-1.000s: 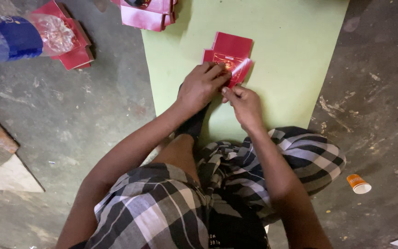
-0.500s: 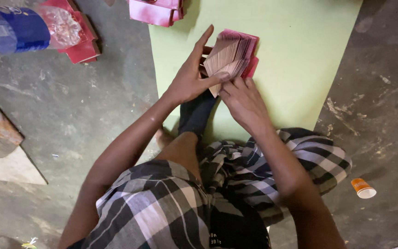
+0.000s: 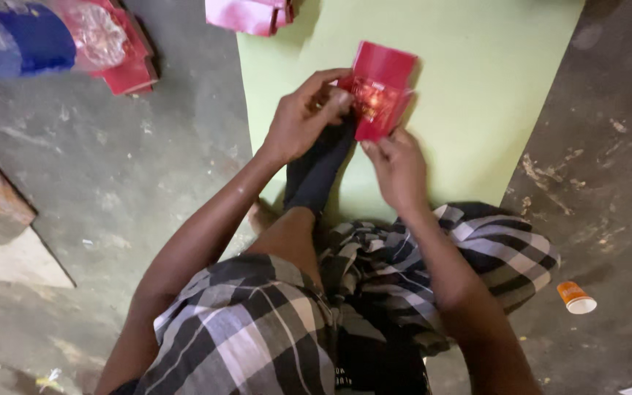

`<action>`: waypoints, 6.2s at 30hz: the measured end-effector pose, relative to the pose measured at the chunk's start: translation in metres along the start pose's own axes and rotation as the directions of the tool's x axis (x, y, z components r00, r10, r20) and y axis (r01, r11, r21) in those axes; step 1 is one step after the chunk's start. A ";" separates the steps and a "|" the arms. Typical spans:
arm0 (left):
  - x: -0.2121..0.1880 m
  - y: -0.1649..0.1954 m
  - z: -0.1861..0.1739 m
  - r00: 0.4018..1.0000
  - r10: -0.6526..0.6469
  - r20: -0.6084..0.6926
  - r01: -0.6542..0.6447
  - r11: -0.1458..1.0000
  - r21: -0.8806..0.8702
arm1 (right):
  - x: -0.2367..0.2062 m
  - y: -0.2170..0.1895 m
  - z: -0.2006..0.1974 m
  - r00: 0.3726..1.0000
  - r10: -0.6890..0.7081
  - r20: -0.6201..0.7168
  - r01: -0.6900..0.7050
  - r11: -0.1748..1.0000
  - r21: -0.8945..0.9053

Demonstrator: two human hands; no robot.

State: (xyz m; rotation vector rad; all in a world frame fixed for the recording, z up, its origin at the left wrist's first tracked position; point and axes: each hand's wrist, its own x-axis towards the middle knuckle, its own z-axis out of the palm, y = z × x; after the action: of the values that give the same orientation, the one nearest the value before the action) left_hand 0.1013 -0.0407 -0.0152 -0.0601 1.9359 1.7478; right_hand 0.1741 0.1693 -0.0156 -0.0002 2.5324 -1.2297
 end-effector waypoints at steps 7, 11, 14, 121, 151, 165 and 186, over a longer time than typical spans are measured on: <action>0.000 0.011 -0.003 0.970 0.231 -0.078 -0.207 0.950 0.236 | 0.027 -0.018 -0.019 0.820 -0.503 0.273 0.572 0.708 -0.414; -0.005 0.008 -0.009 0.976 -0.117 -0.181 0.089 0.984 -0.156 | 0.036 -0.025 -0.025 0.832 -0.428 0.353 0.546 0.743 -0.387; -0.010 0.003 -0.011 0.992 0.022 -0.124 -0.046 0.980 -0.196 | 0.037 -0.026 -0.026 0.825 -0.441 0.353 0.556 0.741 -0.375; 0.038 0.016 -0.009 0.992 0.123 0.029 -0.126 0.956 0.264 | 0.036 -0.035 -0.025 0.811 -0.461 0.360 0.579 0.719 -0.384; 0.047 0.033 0.009 0.981 0.168 -0.095 -0.095 0.850 0.518 | 0.037 -0.032 -0.022 0.807 -0.472 0.355 0.586 0.710 -0.390; 0.051 0.030 0.007 0.982 0.184 -0.046 -0.142 0.876 0.461 | 0.037 -0.032 -0.022 0.806 -0.475 0.352 0.588 0.713 -0.383; 0.056 0.032 0.010 0.976 0.216 0.011 -0.191 0.833 0.519 | 0.037 -0.031 -0.022 0.800 -0.488 0.349 0.598 0.700 -0.390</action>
State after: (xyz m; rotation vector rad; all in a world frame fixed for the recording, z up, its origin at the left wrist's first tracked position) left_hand 0.0450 -0.0092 -0.0092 0.3122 2.4621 1.2878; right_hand 0.1286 0.1615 0.0105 -1.0274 2.6374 -0.6486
